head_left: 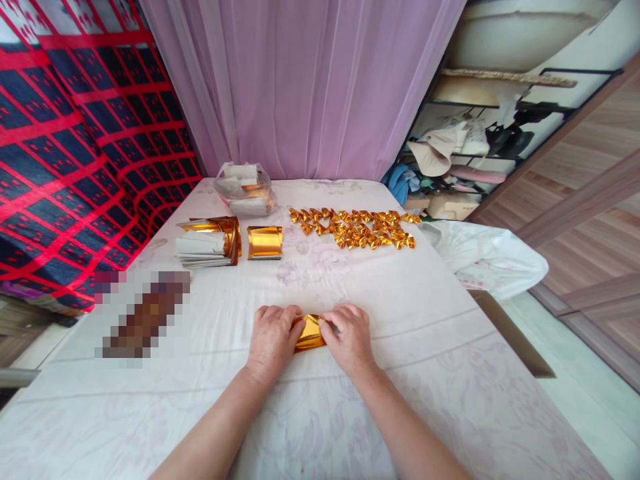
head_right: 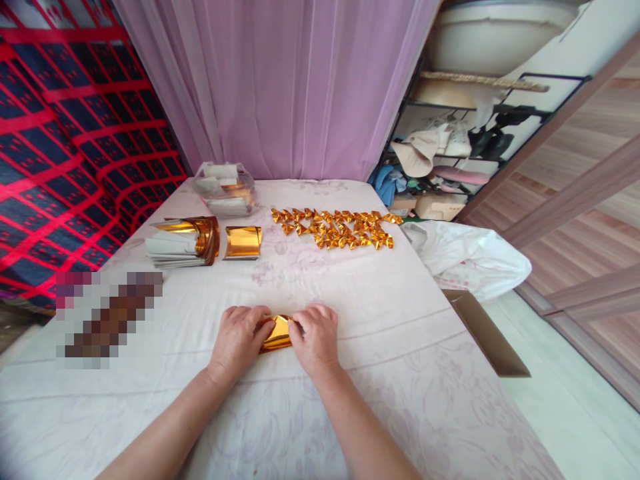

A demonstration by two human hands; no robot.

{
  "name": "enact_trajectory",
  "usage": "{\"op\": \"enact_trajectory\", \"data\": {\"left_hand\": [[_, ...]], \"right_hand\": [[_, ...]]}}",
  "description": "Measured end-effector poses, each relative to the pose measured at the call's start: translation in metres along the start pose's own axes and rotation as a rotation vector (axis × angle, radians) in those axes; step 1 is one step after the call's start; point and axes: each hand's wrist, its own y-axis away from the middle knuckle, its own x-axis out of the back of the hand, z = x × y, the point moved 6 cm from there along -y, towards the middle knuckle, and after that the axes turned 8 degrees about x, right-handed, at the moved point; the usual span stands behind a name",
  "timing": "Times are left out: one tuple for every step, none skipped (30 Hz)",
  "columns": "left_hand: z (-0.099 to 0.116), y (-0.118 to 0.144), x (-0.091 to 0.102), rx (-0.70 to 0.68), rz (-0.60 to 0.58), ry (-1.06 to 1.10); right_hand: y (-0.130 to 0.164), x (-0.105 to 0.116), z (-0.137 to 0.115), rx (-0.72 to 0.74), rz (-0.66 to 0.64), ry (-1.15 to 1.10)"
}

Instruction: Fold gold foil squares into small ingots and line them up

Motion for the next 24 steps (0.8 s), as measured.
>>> {"op": "enact_trajectory", "data": {"left_hand": [[0.002,0.000,0.000,-0.015,0.001,-0.018],[0.003,0.000,-0.001,-0.029,-0.002,-0.034],[0.004,0.001,-0.002,-0.039,-0.009,-0.049],[0.005,0.001,-0.003,-0.046,-0.018,-0.060],[0.005,0.001,-0.004,-0.048,-0.027,-0.067],[0.004,0.001,-0.004,-0.046,-0.033,-0.066],[0.004,0.000,-0.005,-0.043,-0.036,-0.056],[0.003,0.000,-0.005,-0.040,-0.035,-0.039],[0.002,0.000,-0.005,-0.036,-0.027,-0.019],[0.001,-0.001,-0.005,-0.033,-0.019,0.001],[0.000,-0.001,-0.004,-0.030,-0.012,0.018],[-0.001,-0.002,-0.005,-0.029,-0.010,0.030],[-0.002,-0.002,-0.005,-0.031,-0.015,0.040],[-0.003,-0.002,-0.006,-0.032,-0.023,0.047],[-0.003,-0.003,-0.007,-0.033,-0.033,0.053],[-0.004,-0.003,-0.008,-0.034,-0.040,0.057],[-0.004,-0.003,-0.008,-0.032,-0.045,0.060],[-0.004,-0.004,-0.008,-0.029,-0.048,0.061],[-0.005,-0.004,-0.009,-0.026,-0.049,0.060],[-0.005,-0.004,-0.009,-0.024,-0.049,0.059],[-0.005,-0.004,-0.010,-0.023,-0.047,0.058],[-0.005,-0.004,-0.010,-0.024,-0.045,0.057],[-0.005,-0.004,-0.010,-0.023,-0.041,0.055],[-0.005,-0.004,-0.011,-0.023,-0.038,0.054]], "right_hand": [[0.000,0.000,0.000,-0.003,-0.006,0.012],[0.000,-0.001,0.000,-0.006,-0.011,0.023],[0.001,-0.001,0.000,-0.009,-0.016,0.030],[0.001,-0.001,0.000,-0.012,-0.019,0.036],[0.001,-0.002,0.000,-0.015,-0.022,0.038],[0.001,-0.002,0.001,-0.017,-0.024,0.038],[0.001,-0.003,0.001,-0.020,-0.026,0.036],[0.001,-0.004,0.002,-0.023,-0.027,0.035],[0.001,-0.005,0.003,-0.026,-0.030,0.034],[0.002,-0.006,0.004,-0.029,-0.036,0.033],[0.002,-0.007,0.005,-0.031,-0.044,0.033],[0.002,-0.007,0.005,-0.035,-0.049,0.032],[0.002,-0.007,0.005,-0.040,-0.048,0.032],[0.002,-0.005,0.005,-0.043,-0.038,0.036],[0.002,-0.002,0.003,-0.038,-0.024,0.045],[0.001,0.002,0.001,-0.023,-0.012,0.059],[0.000,0.005,-0.003,0.005,-0.005,0.076],[0.000,0.007,-0.008,0.053,-0.018,0.088],[-0.001,0.008,-0.013,0.112,-0.046,0.089],[-0.001,0.007,-0.018,0.180,-0.085,0.079],[0.000,0.004,-0.024,0.252,-0.138,0.053],[0.002,0.000,-0.028,0.324,-0.191,0.015],[0.004,-0.003,-0.031,0.379,-0.238,-0.028],[0.006,-0.006,-0.033,0.412,-0.275,-0.064]]}}
